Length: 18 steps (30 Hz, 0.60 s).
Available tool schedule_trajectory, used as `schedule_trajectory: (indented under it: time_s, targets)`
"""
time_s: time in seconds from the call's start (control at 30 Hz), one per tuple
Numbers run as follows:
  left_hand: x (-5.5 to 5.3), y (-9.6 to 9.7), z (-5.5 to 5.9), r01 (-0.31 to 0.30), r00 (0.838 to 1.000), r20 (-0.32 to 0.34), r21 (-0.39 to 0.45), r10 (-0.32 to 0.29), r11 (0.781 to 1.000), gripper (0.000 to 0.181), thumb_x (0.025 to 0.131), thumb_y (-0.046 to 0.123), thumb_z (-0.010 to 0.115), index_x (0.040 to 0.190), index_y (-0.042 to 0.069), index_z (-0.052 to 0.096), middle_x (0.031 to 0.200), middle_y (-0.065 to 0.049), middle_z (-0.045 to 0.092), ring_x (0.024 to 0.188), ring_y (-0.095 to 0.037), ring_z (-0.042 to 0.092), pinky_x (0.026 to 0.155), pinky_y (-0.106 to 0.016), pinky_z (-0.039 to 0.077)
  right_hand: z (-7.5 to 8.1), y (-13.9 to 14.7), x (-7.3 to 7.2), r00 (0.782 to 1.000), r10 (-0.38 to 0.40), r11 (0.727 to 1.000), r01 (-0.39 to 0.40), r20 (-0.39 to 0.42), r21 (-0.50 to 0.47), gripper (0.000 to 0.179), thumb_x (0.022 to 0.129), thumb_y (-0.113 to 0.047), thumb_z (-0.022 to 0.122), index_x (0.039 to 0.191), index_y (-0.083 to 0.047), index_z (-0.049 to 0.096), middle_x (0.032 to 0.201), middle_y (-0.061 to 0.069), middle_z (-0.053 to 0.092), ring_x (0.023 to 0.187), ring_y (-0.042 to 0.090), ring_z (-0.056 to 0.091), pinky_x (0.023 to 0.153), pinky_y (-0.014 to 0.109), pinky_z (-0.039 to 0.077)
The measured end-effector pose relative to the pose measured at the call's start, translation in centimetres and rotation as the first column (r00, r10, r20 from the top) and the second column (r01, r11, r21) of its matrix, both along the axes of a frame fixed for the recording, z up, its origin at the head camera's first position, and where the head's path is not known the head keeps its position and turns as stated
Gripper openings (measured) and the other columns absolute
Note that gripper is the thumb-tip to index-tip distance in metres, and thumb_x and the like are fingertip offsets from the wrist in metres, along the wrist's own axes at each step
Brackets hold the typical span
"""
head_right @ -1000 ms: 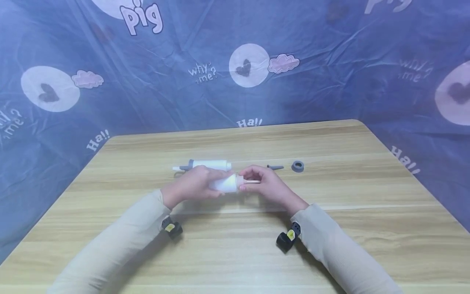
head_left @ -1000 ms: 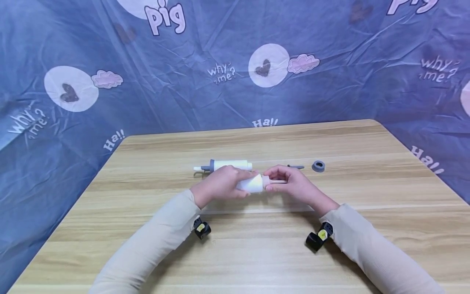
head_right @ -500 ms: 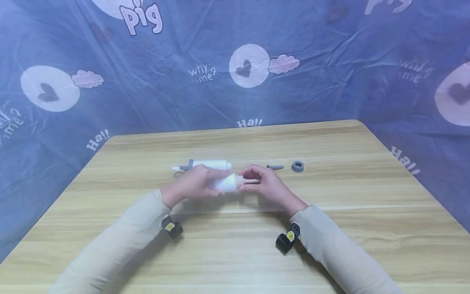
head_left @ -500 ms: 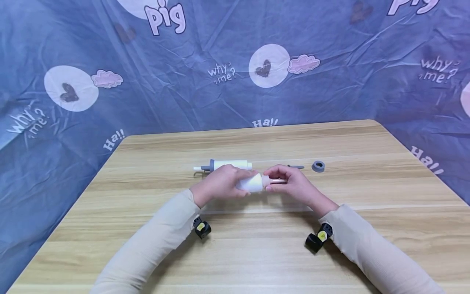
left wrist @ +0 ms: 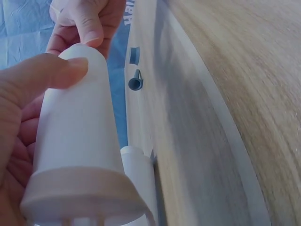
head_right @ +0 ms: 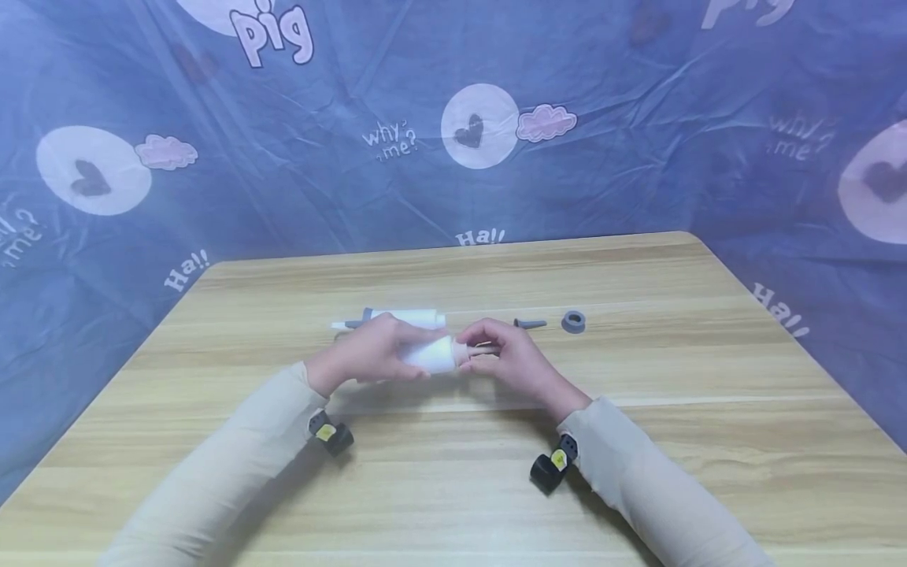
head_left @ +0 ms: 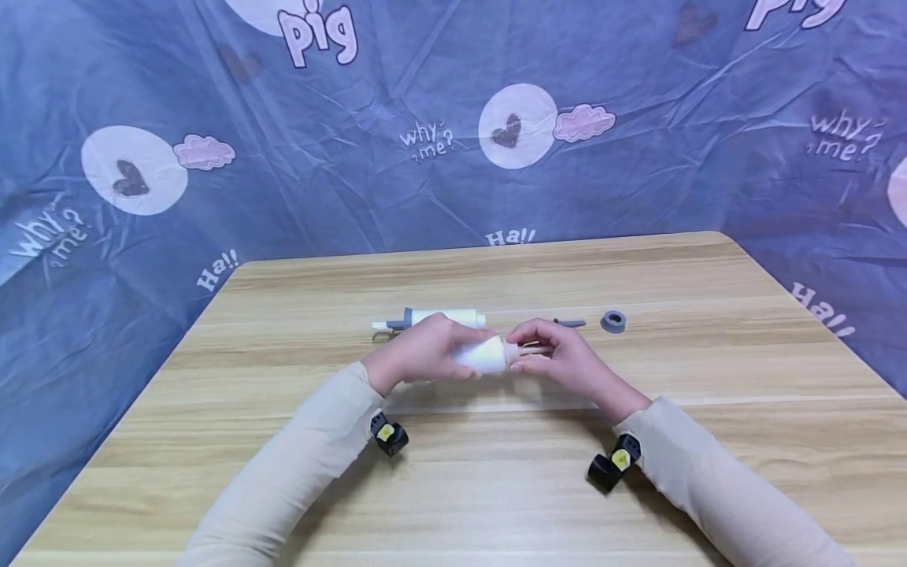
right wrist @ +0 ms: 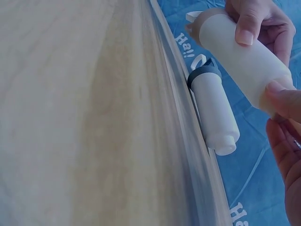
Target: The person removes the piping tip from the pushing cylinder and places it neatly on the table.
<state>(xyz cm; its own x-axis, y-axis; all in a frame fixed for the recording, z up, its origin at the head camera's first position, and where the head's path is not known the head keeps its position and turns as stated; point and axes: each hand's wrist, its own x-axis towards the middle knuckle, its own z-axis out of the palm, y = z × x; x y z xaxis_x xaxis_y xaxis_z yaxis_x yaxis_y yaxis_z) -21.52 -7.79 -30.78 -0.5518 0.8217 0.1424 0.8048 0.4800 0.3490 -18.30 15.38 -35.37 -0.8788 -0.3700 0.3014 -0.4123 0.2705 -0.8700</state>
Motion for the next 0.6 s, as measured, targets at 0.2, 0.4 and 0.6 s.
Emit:
schedule_trajectory:
  time_s: [0.2, 0.4, 0.6]
  targets:
    - [-0.13, -0.13, -0.2, -0.013, 0.997, 0.082, 0.04, 0.009, 0.999, 0.05, 0.073, 0.02, 0.075, 0.121, 0.01, 0.063, 0.112, -0.004, 0.067, 0.074, -0.009, 0.057, 0.065, -0.017, 0.047, -0.19, -0.08, -0.14, 0.996, 0.032, 0.999, -0.033, -0.087, -0.007, 0.031, 0.07, 0.004, 0.074, 0.099, 0.001, 0.062, 0.108, 0.018, 0.061, 0.095, 0.004, 0.06, 0.084, 0.029, 0.053]
    - [-0.1, -0.16, -0.51, -0.016, 0.999, 0.047, 0.036, 0.014, 0.999, 0.052, 0.075, 0.023, 0.074, 0.123, 0.009, 0.061, 0.114, -0.006, 0.066, 0.075, -0.011, 0.059, 0.065, -0.017, 0.047, -0.31, 0.24, -0.48, 0.999, 0.021, 1.0, -0.021, -0.032, 0.001, 0.042, 0.069, 0.004, 0.076, 0.107, 0.003, 0.058, 0.111, 0.018, 0.059, 0.099, 0.007, 0.058, 0.087, 0.025, 0.052]
    - [-0.09, -0.13, -0.62, -0.013, 1.0, 0.005, 0.056, 0.013, 0.998, 0.054, 0.076, 0.024, 0.074, 0.125, 0.009, 0.059, 0.115, -0.009, 0.065, 0.076, -0.011, 0.061, 0.065, -0.017, 0.048, -0.19, 0.83, -0.55, 0.997, -0.001, 0.998, 0.005, 0.076, -0.055, 0.044, 0.072, 0.002, 0.074, 0.112, 0.006, 0.055, 0.113, 0.023, 0.057, 0.101, 0.016, 0.059, 0.088, 0.03, 0.052]
